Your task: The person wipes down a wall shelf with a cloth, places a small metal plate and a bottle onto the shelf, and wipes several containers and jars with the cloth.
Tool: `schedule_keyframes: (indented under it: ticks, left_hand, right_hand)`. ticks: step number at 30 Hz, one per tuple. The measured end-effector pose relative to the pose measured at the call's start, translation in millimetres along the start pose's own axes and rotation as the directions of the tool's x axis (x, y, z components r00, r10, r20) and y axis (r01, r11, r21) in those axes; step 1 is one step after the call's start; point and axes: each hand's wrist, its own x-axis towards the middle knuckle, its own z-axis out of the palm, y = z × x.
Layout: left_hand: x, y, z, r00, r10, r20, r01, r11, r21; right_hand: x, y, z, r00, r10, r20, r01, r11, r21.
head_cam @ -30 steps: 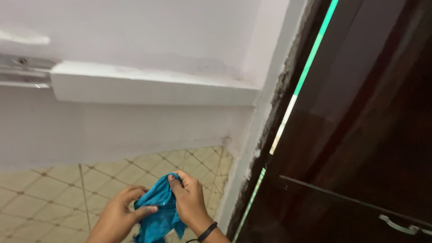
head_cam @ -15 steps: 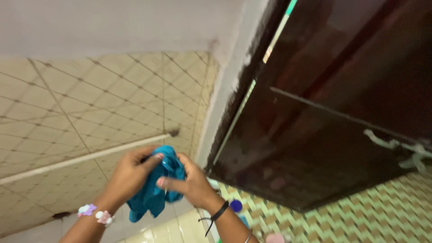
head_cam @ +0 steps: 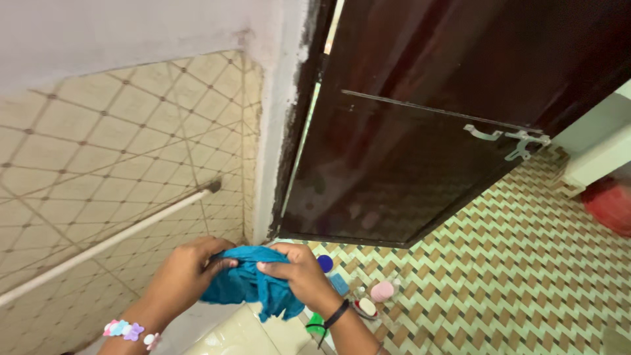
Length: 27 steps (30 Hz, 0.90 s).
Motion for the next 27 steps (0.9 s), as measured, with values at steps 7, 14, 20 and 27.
schedule_keyframes:
  ticks: [7, 14, 20, 27]
  left_hand:
    - [-16.2, -25.7, 6.7, 0.998, 0.045, 0.031, -0.010, 0.712, -0.702]
    - [-23.2, 7.4, 38.1, 0.979, -0.047, 0.198, 0.200, 0.395, -0.897]
    - [-35.8, 26.8, 45.7, 0.968, 0.040, 0.248, 0.164, 0.648, -0.744]
    - [-41.7, 31.4, 70.7, 0.989, 0.105, 0.103, -0.035, 0.851, -0.524]
  right_hand:
    - [-15.6, -15.2, 31.6, 0.999, -0.015, -0.034, 0.021, 0.982, 0.188]
    - [-44.7, 28.1, 22.3, 0.948, -0.170, -0.270, 0.209, 0.970, 0.122]
    - [-88.4, 18.2, -0.7, 0.860, -0.195, -0.472, 0.241, 0.970, 0.039]
    - [-107.8, 23.2, 7.0, 0.835, -0.203, -0.512, 0.231, 0.973, -0.009]
